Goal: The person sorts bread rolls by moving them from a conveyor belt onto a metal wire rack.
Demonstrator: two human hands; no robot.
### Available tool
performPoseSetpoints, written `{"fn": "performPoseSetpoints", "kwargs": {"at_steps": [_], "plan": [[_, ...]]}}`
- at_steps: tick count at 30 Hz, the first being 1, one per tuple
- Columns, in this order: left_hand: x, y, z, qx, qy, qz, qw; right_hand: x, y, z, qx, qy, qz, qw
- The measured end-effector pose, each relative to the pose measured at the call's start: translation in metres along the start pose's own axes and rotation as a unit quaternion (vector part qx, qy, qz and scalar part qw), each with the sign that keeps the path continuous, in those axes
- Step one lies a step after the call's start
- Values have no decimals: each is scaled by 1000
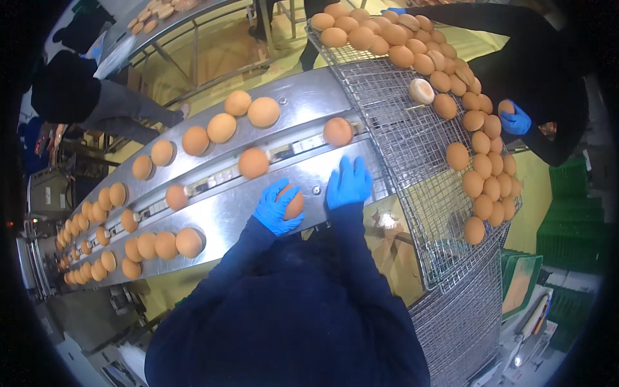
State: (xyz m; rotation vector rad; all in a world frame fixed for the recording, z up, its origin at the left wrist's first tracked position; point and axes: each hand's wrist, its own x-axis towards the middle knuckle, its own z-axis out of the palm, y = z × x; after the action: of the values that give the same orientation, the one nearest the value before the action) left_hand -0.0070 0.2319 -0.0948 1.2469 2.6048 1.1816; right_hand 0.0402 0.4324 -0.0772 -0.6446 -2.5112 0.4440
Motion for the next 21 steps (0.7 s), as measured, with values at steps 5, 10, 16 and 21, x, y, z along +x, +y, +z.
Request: {"fn": "performPoseSetpoints", "kwargs": {"at_steps": [5,10,16,21], "plan": [[65,22,15,-70,16,6,997,-65,31,-42,279,-59,69,956],[160,36,43,-74,72,67,992,-61,44,-108,270,-76,178,943],[185,-26,107,146,-5,93,985,20,115,-151,75,59,99,991],[197,2,96,89,14,67,994,92,185,-160,-242,11,232,942]]}}
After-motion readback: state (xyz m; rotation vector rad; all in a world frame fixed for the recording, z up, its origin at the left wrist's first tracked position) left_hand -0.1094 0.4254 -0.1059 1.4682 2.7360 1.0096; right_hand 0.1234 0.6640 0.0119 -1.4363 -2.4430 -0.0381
